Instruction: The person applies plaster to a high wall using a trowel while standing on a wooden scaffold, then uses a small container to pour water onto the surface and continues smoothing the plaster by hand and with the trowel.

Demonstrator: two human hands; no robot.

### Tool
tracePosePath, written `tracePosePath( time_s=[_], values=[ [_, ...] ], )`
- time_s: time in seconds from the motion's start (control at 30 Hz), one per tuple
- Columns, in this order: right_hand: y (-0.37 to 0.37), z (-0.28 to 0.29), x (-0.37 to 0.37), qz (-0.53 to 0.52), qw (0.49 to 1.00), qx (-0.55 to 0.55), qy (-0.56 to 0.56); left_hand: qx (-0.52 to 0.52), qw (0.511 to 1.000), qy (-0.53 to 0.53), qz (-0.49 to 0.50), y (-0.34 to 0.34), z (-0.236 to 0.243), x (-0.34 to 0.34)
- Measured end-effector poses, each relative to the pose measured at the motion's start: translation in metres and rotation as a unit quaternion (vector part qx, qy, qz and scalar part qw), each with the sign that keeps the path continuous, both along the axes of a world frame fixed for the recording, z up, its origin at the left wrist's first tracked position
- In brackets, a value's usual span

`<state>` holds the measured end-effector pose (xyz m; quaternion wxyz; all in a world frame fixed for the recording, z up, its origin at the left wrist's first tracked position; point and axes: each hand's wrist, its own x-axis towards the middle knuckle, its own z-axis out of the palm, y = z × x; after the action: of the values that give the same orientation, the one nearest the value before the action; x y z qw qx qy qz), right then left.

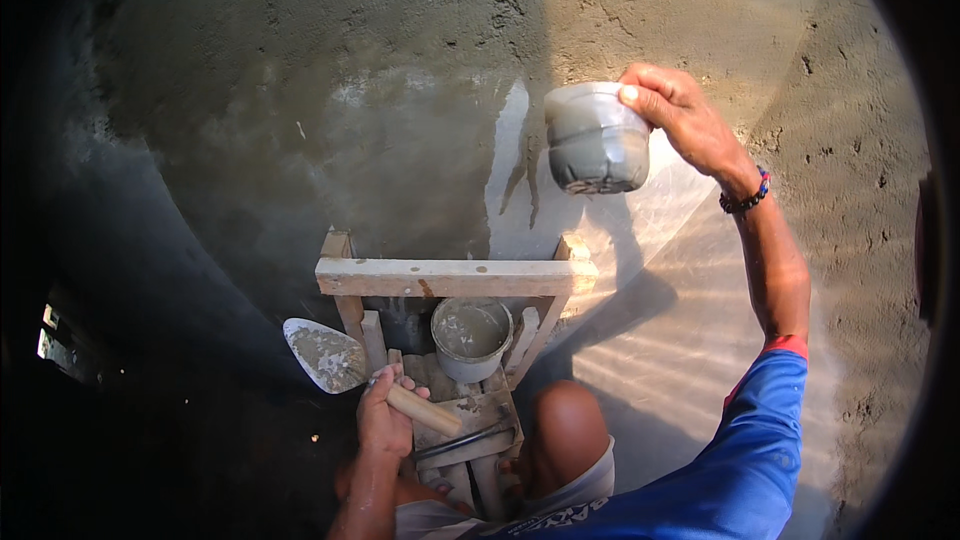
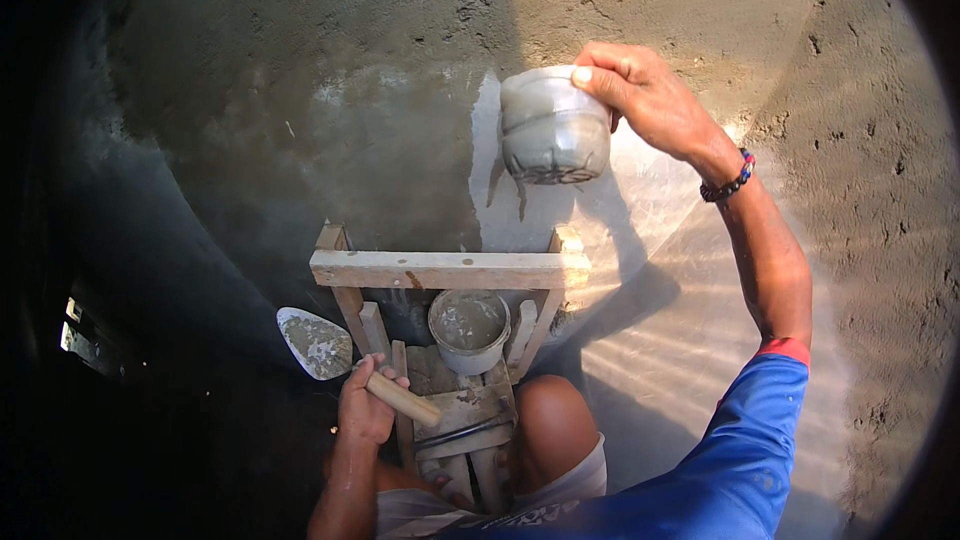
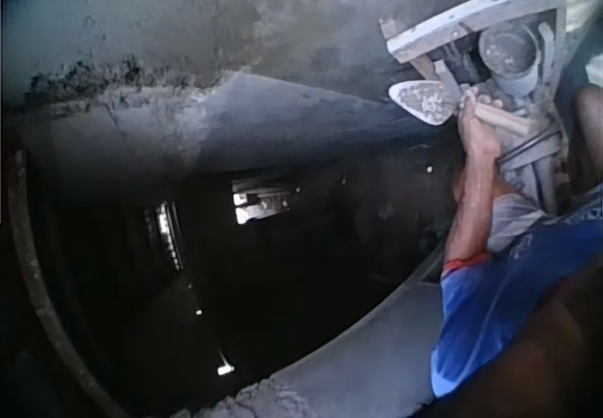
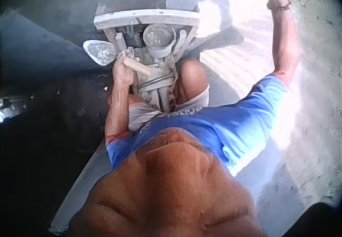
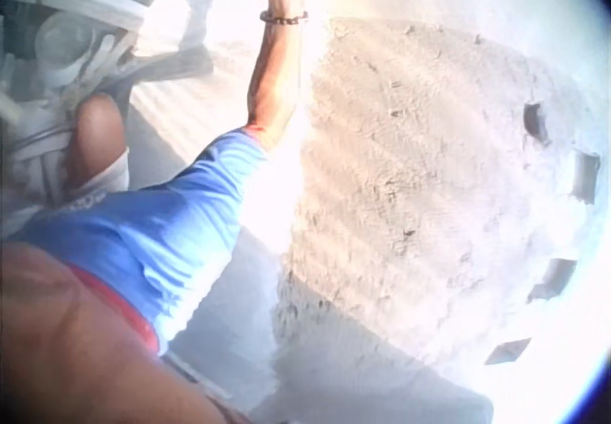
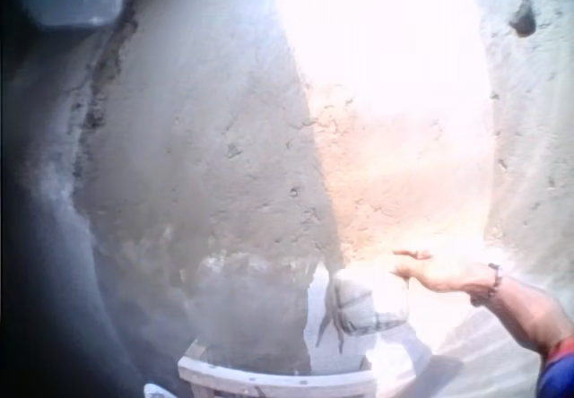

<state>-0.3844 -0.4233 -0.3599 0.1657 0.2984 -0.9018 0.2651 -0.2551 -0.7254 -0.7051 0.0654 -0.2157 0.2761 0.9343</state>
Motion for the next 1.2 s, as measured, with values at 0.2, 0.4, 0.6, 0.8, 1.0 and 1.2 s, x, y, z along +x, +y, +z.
tracePosePath(
  time_s=[0.2, 0.4, 0.6, 0.8, 1.0, 1.2],
  values=[
    [0.070, 0.125, -0.010, -0.196, 0.979, 0.045, -0.010, 0.003, 1.000, 0.004, 0.006, -0.013, 0.004, 0.005],
    [0.134, 0.127, 0.047, -0.322, 0.921, 0.152, 0.159, 0.014, 1.000, 0.018, -0.017, -0.013, 0.005, 0.005],
    [0.130, 0.082, 0.117, -0.371, 0.879, 0.206, 0.219, 0.024, 0.998, 0.025, -0.048, -0.016, 0.005, 0.007],
    [0.107, 0.065, 0.128, -0.327, 0.924, 0.165, 0.108, 0.035, 0.998, 0.015, -0.042, -0.020, 0.002, 0.005],
    [0.100, 0.064, 0.098, -0.242, 0.961, 0.107, 0.075, 0.023, 0.998, 0.016, -0.049, -0.020, 0.000, 0.003],
    [0.161, 0.079, 0.035, -0.237, 0.971, -0.015, -0.021, 0.024, 0.998, 0.024, -0.043, -0.020, -0.003, 0.001]
  ],
)
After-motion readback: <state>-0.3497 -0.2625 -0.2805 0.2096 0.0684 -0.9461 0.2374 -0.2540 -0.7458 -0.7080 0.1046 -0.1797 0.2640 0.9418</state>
